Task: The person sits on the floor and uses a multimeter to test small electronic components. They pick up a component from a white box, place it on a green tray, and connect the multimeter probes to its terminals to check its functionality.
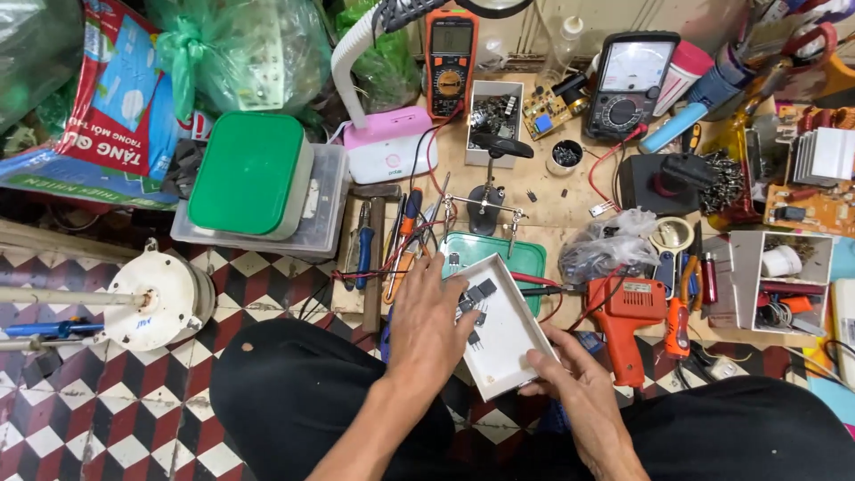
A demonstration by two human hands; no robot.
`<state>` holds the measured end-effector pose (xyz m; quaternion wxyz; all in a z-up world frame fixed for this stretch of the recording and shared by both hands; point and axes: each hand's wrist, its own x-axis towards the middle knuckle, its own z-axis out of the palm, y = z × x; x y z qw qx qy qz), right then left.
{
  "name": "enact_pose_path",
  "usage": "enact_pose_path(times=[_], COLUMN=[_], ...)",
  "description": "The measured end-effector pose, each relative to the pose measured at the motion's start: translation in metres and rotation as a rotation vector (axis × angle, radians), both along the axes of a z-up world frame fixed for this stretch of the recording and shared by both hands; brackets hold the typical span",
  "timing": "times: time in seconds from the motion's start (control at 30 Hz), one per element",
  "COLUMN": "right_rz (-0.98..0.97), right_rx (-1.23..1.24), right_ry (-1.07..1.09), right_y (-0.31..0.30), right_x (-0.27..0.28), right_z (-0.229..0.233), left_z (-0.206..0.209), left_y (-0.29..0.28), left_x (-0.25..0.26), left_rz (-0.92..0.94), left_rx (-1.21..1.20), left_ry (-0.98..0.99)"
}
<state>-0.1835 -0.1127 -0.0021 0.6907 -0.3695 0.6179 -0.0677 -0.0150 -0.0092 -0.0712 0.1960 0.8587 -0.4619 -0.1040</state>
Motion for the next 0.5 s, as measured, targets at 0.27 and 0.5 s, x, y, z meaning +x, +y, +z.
enact_pose_path(times=[0.27,0.5], right_rz=[-0.028,-0.035], right_rx=[0.021,-0.010], right_ry=[-0.025,-0.068], right_y=[0.010,0.013], right_x=[-0.012,-0.016], right_z=[-0.021,-0.034], left_z=[-0.022,-0.030], left_y=[-0.018,-0.015], left_x=[-0.007,-0.007], left_rz=[0.016,0.022], left_rx=[-0.001,-0.070], left_ry=[-0.103,-0.015])
